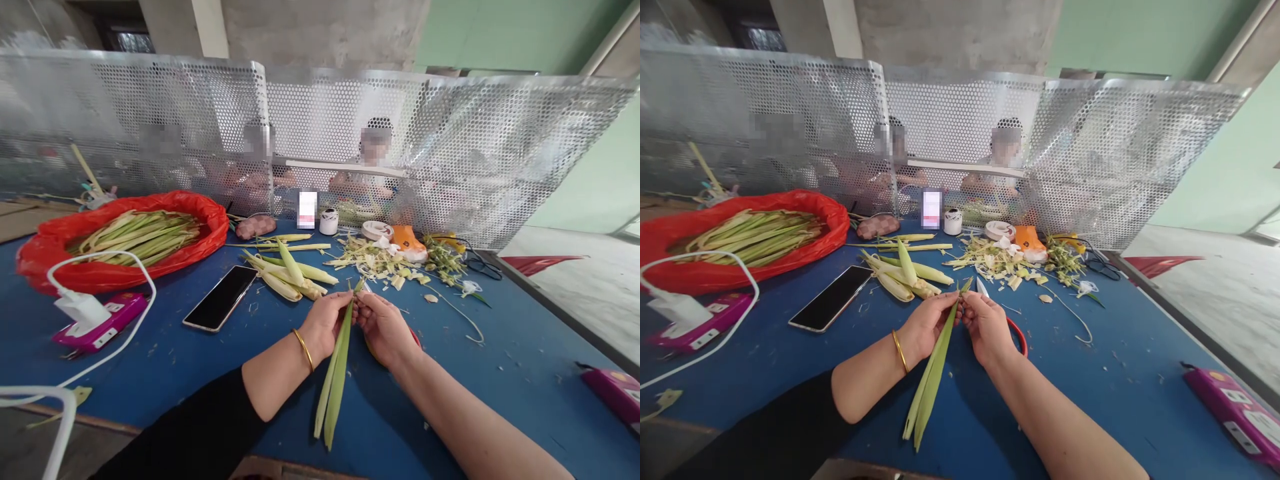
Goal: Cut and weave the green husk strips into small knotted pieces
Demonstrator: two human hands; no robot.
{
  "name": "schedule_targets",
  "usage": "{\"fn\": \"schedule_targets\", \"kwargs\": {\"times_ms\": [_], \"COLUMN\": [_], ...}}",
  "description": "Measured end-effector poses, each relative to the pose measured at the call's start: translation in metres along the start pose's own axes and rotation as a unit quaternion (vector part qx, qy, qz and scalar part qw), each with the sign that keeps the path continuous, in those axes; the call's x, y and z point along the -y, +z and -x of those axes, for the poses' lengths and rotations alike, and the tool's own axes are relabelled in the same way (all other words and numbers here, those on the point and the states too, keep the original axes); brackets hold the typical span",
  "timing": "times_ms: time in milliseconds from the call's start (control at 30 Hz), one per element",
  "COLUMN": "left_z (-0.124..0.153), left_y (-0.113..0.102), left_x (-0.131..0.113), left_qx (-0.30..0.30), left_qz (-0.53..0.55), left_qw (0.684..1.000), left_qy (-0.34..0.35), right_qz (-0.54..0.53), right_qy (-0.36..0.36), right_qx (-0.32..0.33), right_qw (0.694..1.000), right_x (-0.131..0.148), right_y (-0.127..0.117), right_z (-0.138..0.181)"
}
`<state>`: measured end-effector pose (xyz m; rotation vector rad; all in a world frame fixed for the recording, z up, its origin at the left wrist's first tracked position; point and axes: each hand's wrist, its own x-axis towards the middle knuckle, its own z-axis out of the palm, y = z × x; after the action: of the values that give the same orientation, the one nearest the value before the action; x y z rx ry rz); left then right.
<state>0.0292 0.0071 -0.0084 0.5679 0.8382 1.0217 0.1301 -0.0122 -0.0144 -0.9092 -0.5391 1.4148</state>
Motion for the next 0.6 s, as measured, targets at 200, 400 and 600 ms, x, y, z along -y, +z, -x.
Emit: {"fn": "schedule_targets", "kwargs": {"times_ms": [200,400,600], "left_z": [0.003,0.004,0.006], "left_y": [0.001,0.000,0.001], "left_x": [-0.004,-0.005,-0.004], "left_qx": [0.002,-0.026,-0.024], "left_qz": [-0.030,-0.083,-0.096], "left_qw": [0.999,0.992,0.991], "left_qy": [0.042,0.092,0.088], "right_qz": [0.004,0.030,0.057], "right_qy": [-0.022,-0.036,-0.053], "right_qx": [-0.007,-0.019,-0.012], "right_qw": [1.000,0.999,0.997], "right_x": [0.008,0.012,0.011], "right_y": [-0.001,0.000,-0.001], "right_z": [-0.002,0.000,-0.001]}}
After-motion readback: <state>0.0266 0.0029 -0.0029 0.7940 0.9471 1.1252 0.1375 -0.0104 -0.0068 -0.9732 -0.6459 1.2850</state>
